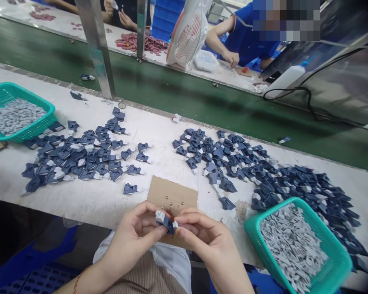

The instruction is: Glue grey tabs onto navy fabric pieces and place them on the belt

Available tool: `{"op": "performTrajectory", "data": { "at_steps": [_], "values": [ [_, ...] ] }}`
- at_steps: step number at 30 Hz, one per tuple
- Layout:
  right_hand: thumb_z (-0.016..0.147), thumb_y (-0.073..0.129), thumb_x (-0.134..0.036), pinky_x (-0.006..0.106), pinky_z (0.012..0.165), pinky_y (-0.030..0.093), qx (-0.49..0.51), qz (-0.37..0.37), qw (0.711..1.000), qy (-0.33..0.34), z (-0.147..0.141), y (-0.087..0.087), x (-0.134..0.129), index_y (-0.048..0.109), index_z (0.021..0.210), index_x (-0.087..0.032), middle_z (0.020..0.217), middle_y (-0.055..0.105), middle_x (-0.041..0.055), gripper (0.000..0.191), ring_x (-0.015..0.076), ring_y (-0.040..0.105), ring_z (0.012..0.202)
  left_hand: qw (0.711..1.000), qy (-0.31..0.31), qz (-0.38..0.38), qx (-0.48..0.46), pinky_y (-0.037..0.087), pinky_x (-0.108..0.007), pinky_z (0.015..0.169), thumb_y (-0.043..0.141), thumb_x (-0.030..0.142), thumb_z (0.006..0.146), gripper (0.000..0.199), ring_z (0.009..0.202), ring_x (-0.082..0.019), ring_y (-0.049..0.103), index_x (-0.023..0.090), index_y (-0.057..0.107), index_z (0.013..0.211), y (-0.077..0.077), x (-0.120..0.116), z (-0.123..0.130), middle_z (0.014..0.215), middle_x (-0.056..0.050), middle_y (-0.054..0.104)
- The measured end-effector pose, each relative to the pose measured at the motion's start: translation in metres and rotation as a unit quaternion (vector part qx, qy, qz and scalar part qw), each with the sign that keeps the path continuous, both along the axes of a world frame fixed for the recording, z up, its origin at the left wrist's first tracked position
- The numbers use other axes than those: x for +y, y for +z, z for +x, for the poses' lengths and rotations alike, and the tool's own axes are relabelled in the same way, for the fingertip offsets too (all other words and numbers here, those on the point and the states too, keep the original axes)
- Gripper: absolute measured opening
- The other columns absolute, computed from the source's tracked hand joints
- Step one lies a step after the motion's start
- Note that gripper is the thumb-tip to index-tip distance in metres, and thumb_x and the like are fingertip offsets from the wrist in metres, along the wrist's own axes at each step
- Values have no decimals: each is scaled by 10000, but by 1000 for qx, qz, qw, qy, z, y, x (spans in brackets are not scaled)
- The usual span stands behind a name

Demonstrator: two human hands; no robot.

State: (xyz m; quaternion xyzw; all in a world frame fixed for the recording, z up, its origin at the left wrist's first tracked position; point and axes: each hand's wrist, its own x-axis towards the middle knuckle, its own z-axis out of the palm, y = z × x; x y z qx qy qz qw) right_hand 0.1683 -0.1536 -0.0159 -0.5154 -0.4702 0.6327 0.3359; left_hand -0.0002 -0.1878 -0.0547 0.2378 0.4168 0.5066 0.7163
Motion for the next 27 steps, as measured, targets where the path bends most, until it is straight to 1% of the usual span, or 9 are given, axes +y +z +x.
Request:
{"op": "performTrajectory", "data": {
  "at_steps": [3, 7, 10, 12, 14, 17, 20, 24, 27],
  "values": [
    [737, 782, -295, 244, 745, 556, -28, 24, 999, 6, -2, 4, -3, 790, 788, -245, 927, 674, 50, 72, 168, 667, 849, 1000, -7, 1, 1, 552, -272, 763, 767, 233, 779, 167, 822, -173, 698, 186, 641, 878, 3, 0, 4, 930, -42, 708],
    [776, 743, -278, 277, 784, 559, -78, 64, 995, -1, -1, 7, -8, 782, 811, -250, 933, 677, 62, 60, 200, 652, 939, 1000, 4, 11, 22, 562, -288, 768, 755, 225, 788, 133, 851, -197, 705, 200, 670, 887, 3, -3, 6, 974, -51, 702],
    [760, 763, -271, 305, 809, 568, -69, 75, 995, -2, 0, 5, -10, 775, 771, -244, 888, 688, 56, 31, 198, 669, 878, 999, 13, 23, 44, 564, -271, 745, 745, 200, 792, 112, 838, -196, 709, 209, 694, 892, 1, -5, 7, 977, -55, 709],
    [731, 791, -281, 312, 801, 576, -50, 60, 997, -9, 0, 3, -10, 771, 733, -231, 886, 695, 55, 54, 197, 679, 843, 998, 21, 31, 51, 564, -268, 749, 738, 186, 795, 105, 833, -194, 709, 211, 707, 892, 1, -6, 8, 978, -59, 716],
    [707, 813, -290, 298, 759, 581, -24, 28, 999, -12, 1, 1, -10, 774, 767, -230, 889, 708, 50, 93, 191, 685, 819, 998, 24, 34, 42, 563, -270, 764, 746, 188, 790, 113, 841, -192, 707, 216, 716, 895, 1, -5, 9, 982, -58, 724],
    [677, 841, -285, 269, 706, 572, 20, -27, 999, -10, 1, -1, -10, 768, 867, -245, 854, 725, 26, 208, 169, 681, 774, 999, 17, 28, -3, 552, -257, 766, 764, 225, 782, 144, 852, -185, 694, 221, 721, 920, 3, -5, 10, 947, -50, 727],
    [671, 848, -289, 289, 738, 572, 50, -47, 997, -28, 0, -1, -12, 759, 858, -257, 843, 721, 13, 209, 174, 677, 797, 998, 2, 6, -61, 533, -238, 763, 755, 303, 797, 183, 866, -173, 669, 217, 713, 953, 5, -5, 12, 921, -43, 716],
    [750, 792, -341, 290, 753, 577, 67, -5, 997, -45, -3, -5, -18, 756, 903, -289, 925, 719, 18, 165, 182, 689, 849, 996, 14, -37, -85, 517, -218, 752, 814, 322, 733, 257, 851, -151, 638, 221, 695, 937, 10, -3, 17, 894, -20, 702],
    [840, 700, -391, 281, 772, 579, 35, 51, 996, -60, 3, -12, -22, 752, 955, -307, 938, 732, 27, 152, 180, 695, 867, 995, 16, -49, -80, 514, -226, 727, 809, 304, 742, 253, 812, -148, 634, 212, 682, 940, 14, 0, 21, 894, -29, 706]
  ]
}}
